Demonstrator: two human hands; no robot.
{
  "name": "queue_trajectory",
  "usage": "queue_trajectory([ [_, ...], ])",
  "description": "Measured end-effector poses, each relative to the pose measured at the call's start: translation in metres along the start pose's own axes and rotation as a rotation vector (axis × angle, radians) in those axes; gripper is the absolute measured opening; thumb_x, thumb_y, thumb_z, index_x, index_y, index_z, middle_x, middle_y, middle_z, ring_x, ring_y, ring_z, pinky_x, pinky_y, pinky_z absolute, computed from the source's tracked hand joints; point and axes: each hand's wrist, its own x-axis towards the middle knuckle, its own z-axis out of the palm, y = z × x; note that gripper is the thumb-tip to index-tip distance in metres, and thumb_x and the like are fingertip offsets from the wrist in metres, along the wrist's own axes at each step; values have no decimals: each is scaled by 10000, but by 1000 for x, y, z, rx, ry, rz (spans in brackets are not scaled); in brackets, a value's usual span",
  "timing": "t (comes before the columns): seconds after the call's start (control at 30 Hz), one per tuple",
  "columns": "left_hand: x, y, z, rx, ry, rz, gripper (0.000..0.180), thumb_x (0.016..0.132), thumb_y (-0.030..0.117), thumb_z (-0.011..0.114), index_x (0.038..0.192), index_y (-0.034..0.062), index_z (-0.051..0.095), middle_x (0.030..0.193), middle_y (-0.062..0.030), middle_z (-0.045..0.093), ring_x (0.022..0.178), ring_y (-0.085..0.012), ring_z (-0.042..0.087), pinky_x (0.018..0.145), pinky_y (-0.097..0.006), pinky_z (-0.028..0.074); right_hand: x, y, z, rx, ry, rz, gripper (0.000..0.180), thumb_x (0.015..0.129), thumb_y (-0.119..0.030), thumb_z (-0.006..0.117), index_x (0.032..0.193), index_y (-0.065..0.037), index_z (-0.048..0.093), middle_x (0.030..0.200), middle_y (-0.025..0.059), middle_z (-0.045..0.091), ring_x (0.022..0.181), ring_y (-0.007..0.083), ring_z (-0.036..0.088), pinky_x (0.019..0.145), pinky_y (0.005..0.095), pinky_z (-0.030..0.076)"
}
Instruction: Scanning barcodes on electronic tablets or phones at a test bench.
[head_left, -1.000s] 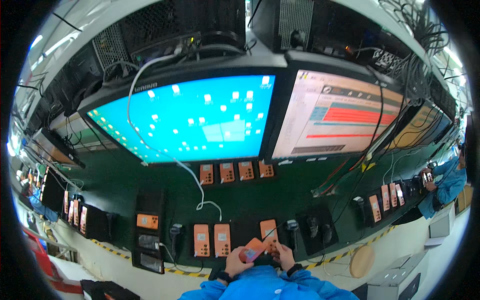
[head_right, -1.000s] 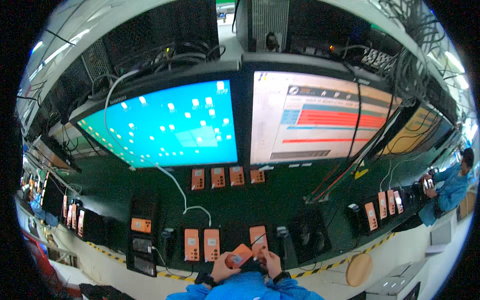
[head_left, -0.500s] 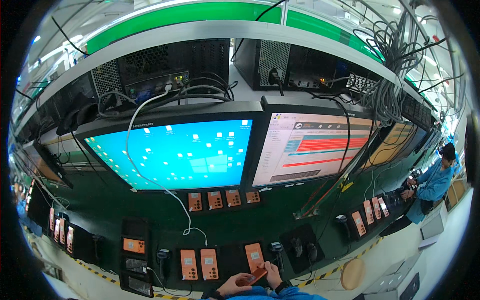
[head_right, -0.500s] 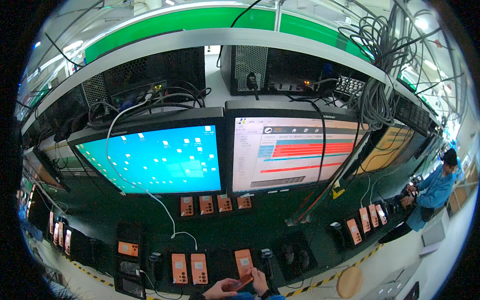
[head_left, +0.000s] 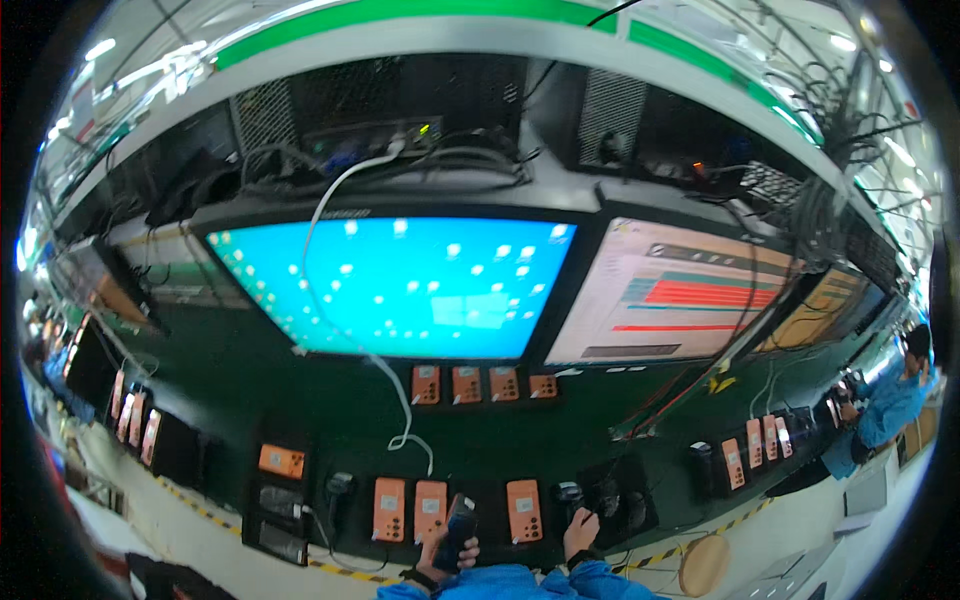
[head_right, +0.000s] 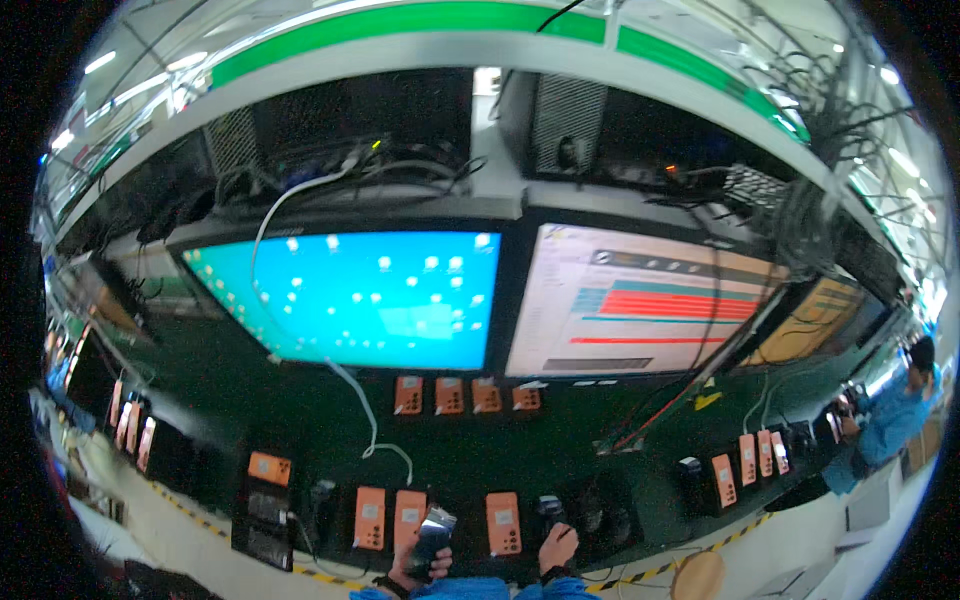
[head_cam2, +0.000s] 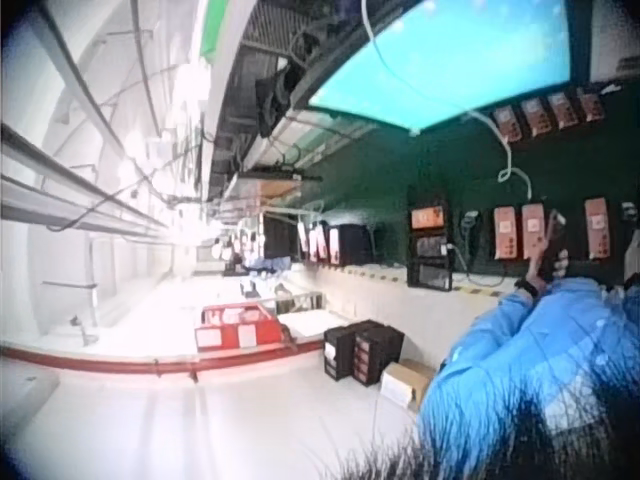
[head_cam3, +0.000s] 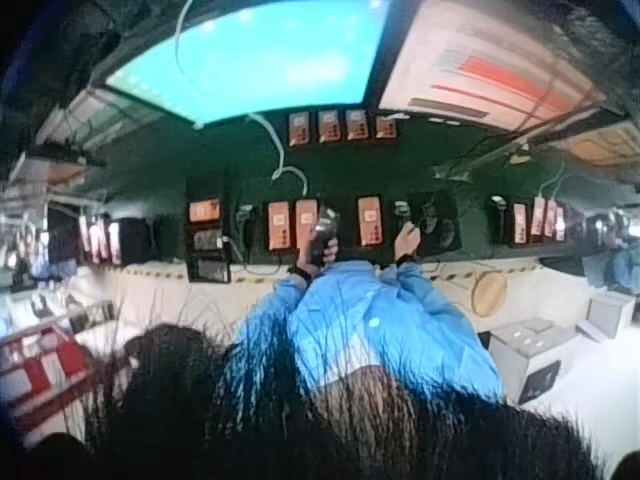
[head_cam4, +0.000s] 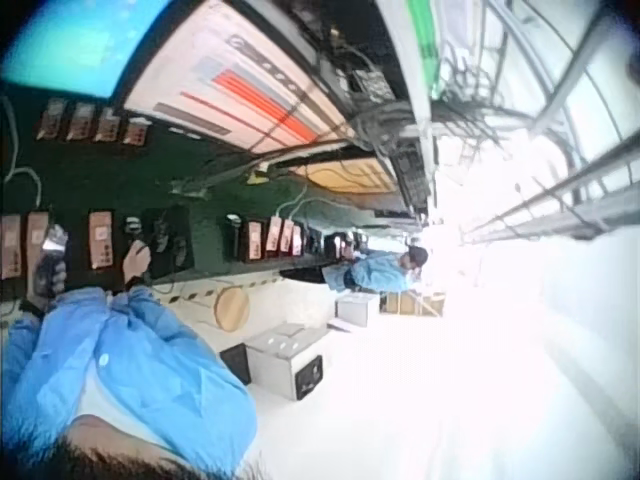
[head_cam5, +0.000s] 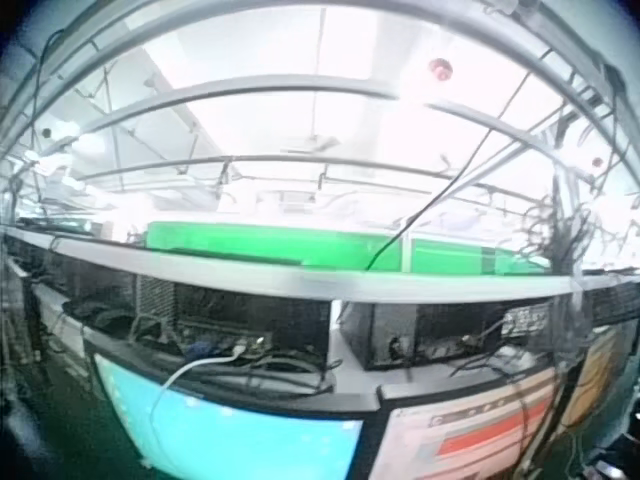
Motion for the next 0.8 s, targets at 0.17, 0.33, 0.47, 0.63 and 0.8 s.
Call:
queue_trajectory([
  [0.17, 0, -2, 30, -9, -119, 35, 661, 885, 587, 469, 1273, 54, 417, 780, -54, 377, 633, -148, 365, 524, -271, 332, 19, 19, 7, 177, -308, 99, 467, 743, -134, 757, 1003, -60, 377, 915, 66, 454, 839, 211, 480, 780, 324, 414],
  [0.33, 1, -21, 42, 191, 44, 236, 552, 947, 525, 433, 1191, 30, 452, 691, -22, 368, 594, -159, 396, 494, -280, 347, 41, 47, 27, 437, -430, 49, 467, 714, -25, 725, 1048, -50, 400, 904, 77, 519, 784, 201, 554, 691, 333, 480],
  [0.47, -5, -19, 39, 493, 275, 241, 309, 933, 256, 586, 1119, 21, 516, 931, -83, 623, 872, -256, 635, 699, -323, 536, 39, -15, -10, 616, -701, 280, 506, 718, 44, 645, 1143, -32, 380, 858, 103, 593, 580, 183, 568, 496, 315, 461],
  [0.63, 29, -16, 29, 820, 618, 331, 249, 903, 123, 621, 1126, 22, 583, 1042, -82, 651, 933, -201, 650, 803, -349, 549, -1, -66, -58, 760, -819, 222, 394, 736, 83, 610, 1080, -48, 467, 817, 75, 595, 624, 178, 586, 542, 302, 484],
  [0.8, 68, -15, 21, 606, 611, 381, 261, 954, 214, 536, 1103, 10, 601, 994, -74, 656, 891, -167, 639, 748, -291, 522, -40, -88, -73, 696, -975, 142, 443, 744, 89, 633, 1132, -47, 466, 864, 74, 607, 669, 152, 582, 592, 285, 482],
])
